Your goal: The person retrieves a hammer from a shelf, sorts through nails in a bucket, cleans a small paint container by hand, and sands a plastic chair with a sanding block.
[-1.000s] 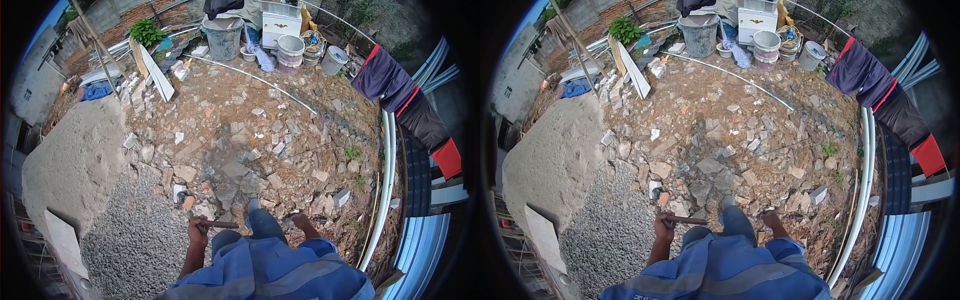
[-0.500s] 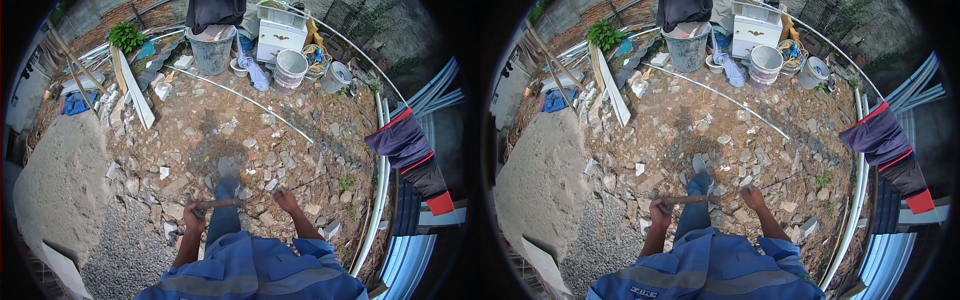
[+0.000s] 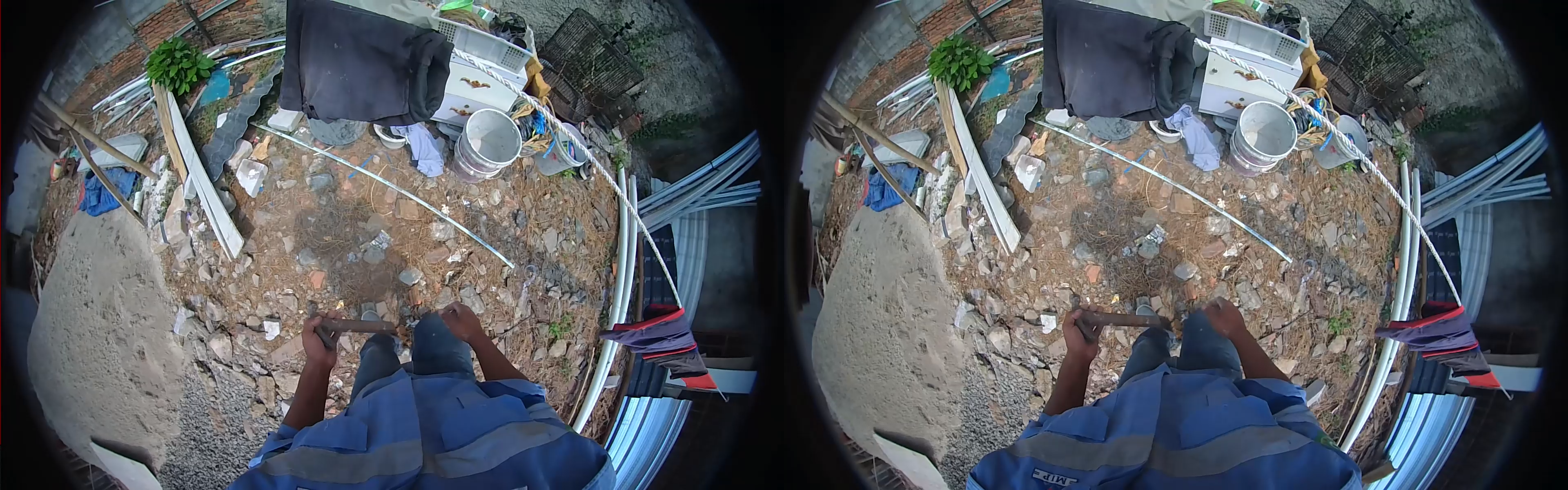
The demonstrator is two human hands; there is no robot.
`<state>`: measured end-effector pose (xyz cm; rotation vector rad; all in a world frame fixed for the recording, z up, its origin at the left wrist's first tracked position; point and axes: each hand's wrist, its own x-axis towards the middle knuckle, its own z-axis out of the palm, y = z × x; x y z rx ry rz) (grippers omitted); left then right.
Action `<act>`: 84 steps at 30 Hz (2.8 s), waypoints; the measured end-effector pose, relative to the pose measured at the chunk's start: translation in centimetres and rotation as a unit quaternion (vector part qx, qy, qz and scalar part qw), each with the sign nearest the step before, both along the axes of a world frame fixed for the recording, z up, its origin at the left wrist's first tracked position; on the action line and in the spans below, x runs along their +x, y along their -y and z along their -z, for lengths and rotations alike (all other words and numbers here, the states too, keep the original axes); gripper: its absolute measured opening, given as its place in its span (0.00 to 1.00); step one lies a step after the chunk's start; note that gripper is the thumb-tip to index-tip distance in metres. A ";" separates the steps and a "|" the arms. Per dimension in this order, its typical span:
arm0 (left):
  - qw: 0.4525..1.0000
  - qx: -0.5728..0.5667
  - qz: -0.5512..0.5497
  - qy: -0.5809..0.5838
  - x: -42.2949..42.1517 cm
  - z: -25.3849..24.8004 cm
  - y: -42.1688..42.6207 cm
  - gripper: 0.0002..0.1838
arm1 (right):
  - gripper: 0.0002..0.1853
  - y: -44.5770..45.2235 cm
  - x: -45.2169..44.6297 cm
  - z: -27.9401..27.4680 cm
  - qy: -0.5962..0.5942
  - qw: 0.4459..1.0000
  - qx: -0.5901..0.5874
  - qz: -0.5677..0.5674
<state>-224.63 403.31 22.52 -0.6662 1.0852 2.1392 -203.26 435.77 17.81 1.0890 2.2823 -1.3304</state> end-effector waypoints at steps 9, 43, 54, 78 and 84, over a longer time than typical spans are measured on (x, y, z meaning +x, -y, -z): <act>0.980 -0.127 -0.124 0.094 -4.8 1.3 -6.3 0.15 | 0.26 -9.9 -8.1 1.8 0.038 0.993 -0.060 -0.096; 0.937 0.045 -0.328 0.116 0.5 26.7 -25.6 0.15 | 0.22 -26.5 -33.3 20.1 0.175 0.889 0.121 -0.406; 0.877 -0.016 -0.418 0.236 -1.5 37.6 -31.6 0.14 | 0.37 -36.5 -67.8 48.1 0.030 0.910 0.283 -0.302; 0.863 -0.176 -0.378 0.286 -6.1 40.0 -34.6 0.16 | 0.31 -46.4 -77.0 51.1 -0.034 0.896 0.237 -0.375; 0.890 -0.144 -0.313 0.299 -5.9 39.2 -37.5 0.15 | 0.22 -37.1 -70.2 36.3 0.062 0.856 0.206 -0.471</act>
